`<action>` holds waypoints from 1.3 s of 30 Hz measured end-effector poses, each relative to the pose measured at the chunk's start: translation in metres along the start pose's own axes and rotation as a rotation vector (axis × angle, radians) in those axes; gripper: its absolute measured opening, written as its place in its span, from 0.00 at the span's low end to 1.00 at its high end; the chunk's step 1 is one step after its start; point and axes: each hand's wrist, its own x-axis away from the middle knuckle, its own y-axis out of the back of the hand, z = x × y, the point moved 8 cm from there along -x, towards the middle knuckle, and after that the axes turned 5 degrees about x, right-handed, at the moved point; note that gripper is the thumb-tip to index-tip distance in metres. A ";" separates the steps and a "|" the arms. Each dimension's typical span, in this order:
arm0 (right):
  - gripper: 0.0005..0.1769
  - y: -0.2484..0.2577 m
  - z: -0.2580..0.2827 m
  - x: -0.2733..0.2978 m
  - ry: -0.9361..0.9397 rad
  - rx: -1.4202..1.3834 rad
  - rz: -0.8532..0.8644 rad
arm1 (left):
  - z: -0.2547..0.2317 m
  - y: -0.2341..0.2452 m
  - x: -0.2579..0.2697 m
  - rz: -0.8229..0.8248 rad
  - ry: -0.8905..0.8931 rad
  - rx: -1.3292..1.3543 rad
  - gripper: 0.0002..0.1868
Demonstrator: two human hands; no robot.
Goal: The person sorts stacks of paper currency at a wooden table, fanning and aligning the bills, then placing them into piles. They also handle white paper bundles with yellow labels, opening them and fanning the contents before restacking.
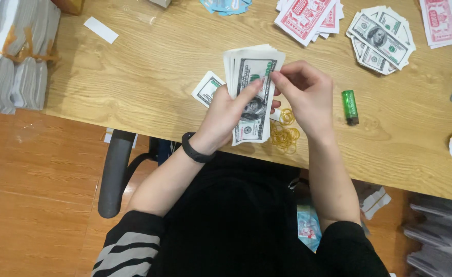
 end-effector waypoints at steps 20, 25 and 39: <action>0.06 0.001 -0.034 -0.005 -0.040 -0.183 -0.020 | 0.000 0.022 -0.003 -0.019 -0.164 -0.124 0.19; 0.04 0.000 -0.034 -0.003 -0.071 -0.321 -0.009 | 0.008 0.023 -0.002 0.025 -0.141 -0.091 0.29; 0.07 -0.013 -0.026 0.003 -0.081 -0.464 0.094 | 0.041 0.045 -0.007 0.054 -0.155 -0.089 0.23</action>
